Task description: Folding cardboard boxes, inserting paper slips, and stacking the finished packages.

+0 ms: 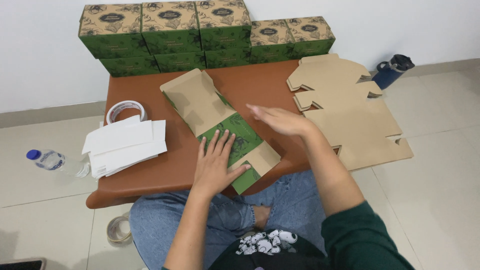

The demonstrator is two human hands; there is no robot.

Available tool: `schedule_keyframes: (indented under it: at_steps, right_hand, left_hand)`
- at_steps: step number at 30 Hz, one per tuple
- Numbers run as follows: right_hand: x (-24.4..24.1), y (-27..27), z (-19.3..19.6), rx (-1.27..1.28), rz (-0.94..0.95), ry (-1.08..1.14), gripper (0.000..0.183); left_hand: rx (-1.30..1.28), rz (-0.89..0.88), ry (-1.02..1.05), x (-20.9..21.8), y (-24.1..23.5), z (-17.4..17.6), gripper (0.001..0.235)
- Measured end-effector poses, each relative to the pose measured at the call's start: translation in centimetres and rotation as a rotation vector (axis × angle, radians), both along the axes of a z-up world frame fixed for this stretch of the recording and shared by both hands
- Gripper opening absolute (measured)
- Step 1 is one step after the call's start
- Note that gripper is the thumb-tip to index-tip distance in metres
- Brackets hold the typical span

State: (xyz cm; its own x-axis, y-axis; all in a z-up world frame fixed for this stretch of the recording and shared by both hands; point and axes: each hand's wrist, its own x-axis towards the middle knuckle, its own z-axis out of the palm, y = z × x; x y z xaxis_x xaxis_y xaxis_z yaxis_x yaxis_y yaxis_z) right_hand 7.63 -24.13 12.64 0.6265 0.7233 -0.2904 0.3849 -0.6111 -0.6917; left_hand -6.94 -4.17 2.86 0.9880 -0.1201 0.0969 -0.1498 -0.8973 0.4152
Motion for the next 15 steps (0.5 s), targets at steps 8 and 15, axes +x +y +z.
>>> schedule_keyframes:
  at_steps: [8,15]
  right_hand:
    - [-9.9,-6.1,-6.2,-0.018,-0.330,-0.288,0.055]
    - [-7.4,-8.0,-9.1,0.122,-0.602,-0.627,0.013]
  left_hand:
    - [-0.196,0.058,-0.050,-0.8,-0.3,1.2,0.089]
    - [-0.535,0.110,-0.363,-1.7,-0.1,0.0,0.053]
